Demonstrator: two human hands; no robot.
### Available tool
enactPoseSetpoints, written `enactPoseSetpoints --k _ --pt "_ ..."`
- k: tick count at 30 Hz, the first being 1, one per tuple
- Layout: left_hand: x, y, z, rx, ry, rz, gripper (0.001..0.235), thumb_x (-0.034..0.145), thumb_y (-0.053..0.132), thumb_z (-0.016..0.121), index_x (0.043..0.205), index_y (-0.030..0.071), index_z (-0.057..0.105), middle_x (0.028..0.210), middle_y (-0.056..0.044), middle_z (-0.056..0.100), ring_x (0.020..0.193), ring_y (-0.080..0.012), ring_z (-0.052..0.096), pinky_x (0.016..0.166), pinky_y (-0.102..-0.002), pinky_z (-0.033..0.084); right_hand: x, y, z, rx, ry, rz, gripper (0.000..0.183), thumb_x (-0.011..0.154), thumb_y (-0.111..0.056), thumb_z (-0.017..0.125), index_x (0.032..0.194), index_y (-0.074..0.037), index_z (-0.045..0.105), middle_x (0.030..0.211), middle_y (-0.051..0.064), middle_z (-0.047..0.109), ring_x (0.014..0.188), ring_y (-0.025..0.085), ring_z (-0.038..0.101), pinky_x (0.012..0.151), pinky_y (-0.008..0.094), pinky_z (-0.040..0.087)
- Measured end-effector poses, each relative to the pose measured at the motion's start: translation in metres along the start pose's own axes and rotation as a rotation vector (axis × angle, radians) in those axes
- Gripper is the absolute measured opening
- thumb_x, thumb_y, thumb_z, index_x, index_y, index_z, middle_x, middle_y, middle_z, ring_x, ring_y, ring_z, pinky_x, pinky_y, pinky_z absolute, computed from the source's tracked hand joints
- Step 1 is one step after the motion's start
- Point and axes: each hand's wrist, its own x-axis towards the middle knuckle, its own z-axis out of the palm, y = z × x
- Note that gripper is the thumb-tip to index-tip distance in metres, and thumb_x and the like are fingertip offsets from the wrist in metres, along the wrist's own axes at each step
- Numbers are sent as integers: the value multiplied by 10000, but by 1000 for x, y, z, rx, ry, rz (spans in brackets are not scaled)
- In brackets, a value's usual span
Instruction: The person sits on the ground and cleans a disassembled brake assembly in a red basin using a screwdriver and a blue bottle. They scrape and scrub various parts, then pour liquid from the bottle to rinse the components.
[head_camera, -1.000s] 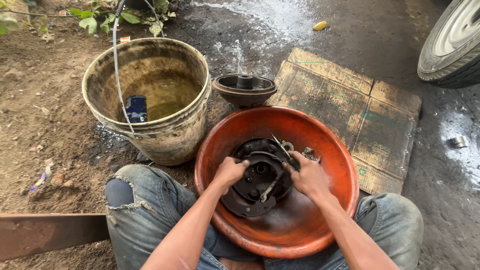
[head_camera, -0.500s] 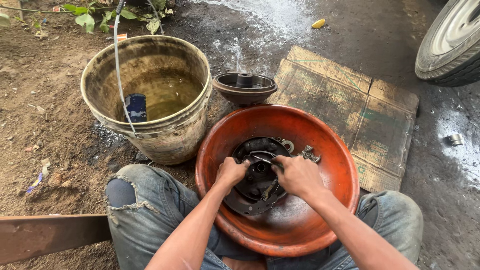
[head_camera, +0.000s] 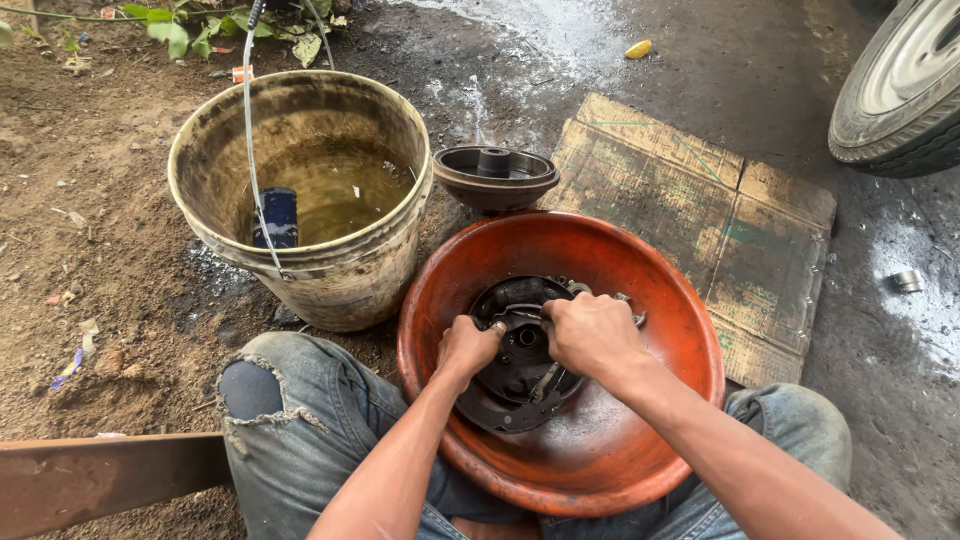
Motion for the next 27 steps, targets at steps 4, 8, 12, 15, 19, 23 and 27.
enactPoseSetpoints --k 4,8,12,15,19,23,27 --pt "0 -1 0 -11 -17 6 588 911 435 695 1265 -31 630 1295 -257 663 1242 -388 638 1038 -472 524 -2 -3 -6 18 -37 0 239 907 -283 612 1019 -161 784 817 217 733 750 394 738 708 500 593" --pt "-1 -1 -2 -18 -35 -3 566 914 419 686 1259 -28 640 1283 -247 672 1230 -383 649 1024 -479 537 -2 -7 -4 -11 -42 -2 227 901 -278 614 988 -153 782 807 220 732 752 390 735 699 506 589" --pt "-4 1 -3 -9 -41 0 560 918 414 688 1256 -31 648 1279 -247 676 1230 -382 651 1021 -473 540 -3 -9 1 -50 12 -40 183 853 -217 630 906 -122 777 781 208 729 733 379 735 681 491 591" --pt "-6 2 -5 -12 -34 8 566 921 410 693 1272 -30 634 1290 -248 664 1239 -380 641 1027 -468 535 -2 -10 2 -93 34 -81 153 811 -169 635 858 -102 764 759 192 731 718 357 739 672 473 595" --pt "-9 3 -6 -32 -45 3 571 923 396 684 1330 1 616 1312 -233 663 1249 -361 643 1042 -454 531 1 -13 0 -105 0 -66 142 793 -163 642 838 -99 762 771 194 731 731 356 741 677 468 598" --pt "-9 5 -8 -24 -41 10 576 922 390 676 1381 51 601 1335 -207 661 1273 -350 625 1075 -451 501 5 -17 -1 -62 -42 5 173 810 -155 630 876 -82 772 842 216 736 804 381 740 738 488 595" --pt "-9 1 -4 33 -34 45 544 930 381 665 1369 62 621 1323 -216 666 1272 -373 619 1090 -455 488 10 -20 1 91 -157 229 232 808 -169 649 976 -89 787 956 251 736 935 421 729 856 481 589"
